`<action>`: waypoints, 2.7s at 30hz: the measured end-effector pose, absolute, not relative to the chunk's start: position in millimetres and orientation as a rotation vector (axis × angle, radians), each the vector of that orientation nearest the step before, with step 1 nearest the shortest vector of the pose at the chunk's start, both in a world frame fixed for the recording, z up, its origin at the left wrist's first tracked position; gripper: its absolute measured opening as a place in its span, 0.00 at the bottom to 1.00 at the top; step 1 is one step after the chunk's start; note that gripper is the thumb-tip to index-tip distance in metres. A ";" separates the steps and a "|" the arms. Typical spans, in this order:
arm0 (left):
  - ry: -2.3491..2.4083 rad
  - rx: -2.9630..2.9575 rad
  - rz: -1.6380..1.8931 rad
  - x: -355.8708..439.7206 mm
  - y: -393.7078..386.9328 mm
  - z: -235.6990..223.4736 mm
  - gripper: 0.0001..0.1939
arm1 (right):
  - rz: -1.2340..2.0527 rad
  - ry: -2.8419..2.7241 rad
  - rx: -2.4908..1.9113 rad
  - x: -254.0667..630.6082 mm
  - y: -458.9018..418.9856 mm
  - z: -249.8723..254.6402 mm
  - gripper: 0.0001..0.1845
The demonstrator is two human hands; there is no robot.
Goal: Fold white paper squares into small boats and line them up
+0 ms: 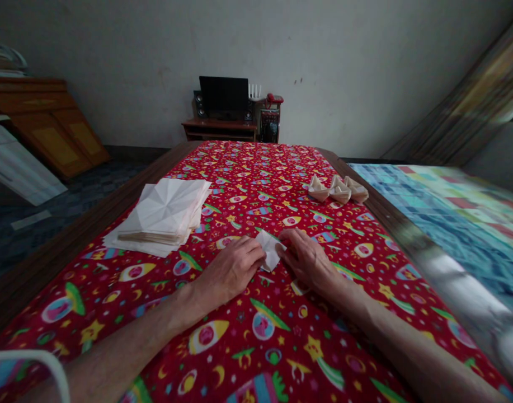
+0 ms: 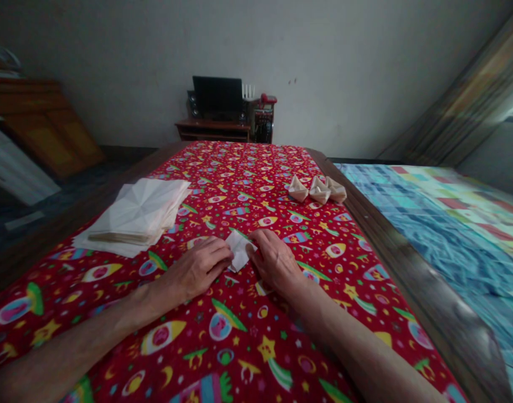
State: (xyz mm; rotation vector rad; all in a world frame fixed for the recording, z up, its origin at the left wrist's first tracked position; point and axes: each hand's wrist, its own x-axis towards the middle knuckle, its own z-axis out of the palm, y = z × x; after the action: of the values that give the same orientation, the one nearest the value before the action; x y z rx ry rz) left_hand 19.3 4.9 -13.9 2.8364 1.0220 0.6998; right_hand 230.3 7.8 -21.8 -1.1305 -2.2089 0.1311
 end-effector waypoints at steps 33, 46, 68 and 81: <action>0.925 2.961 0.570 0.3 10.4 -10.2 0.14 | -0.017 -2.673 -0.820 247.5 9.3 -12.0 0.11; 0.997 2.792 0.858 3.7 11.2 -23.1 0.07 | 0.102 -2.481 -0.771 242.0 15.7 -16.8 0.12; 1.494 2.555 0.735 16.4 19.5 -27.1 0.07 | -0.050 -2.380 -1.345 221.5 21.8 -20.3 0.14; 1.534 2.635 0.684 16.1 19.3 -21.0 0.06 | -0.118 -2.560 -1.525 217.5 26.4 -7.1 0.13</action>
State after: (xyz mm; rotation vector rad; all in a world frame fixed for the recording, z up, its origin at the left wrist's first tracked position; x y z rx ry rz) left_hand 16.1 19.3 -21.0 2.6346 1.5336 0.6841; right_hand 217.5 26.4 -7.1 -1.5253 -2.5599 -0.1183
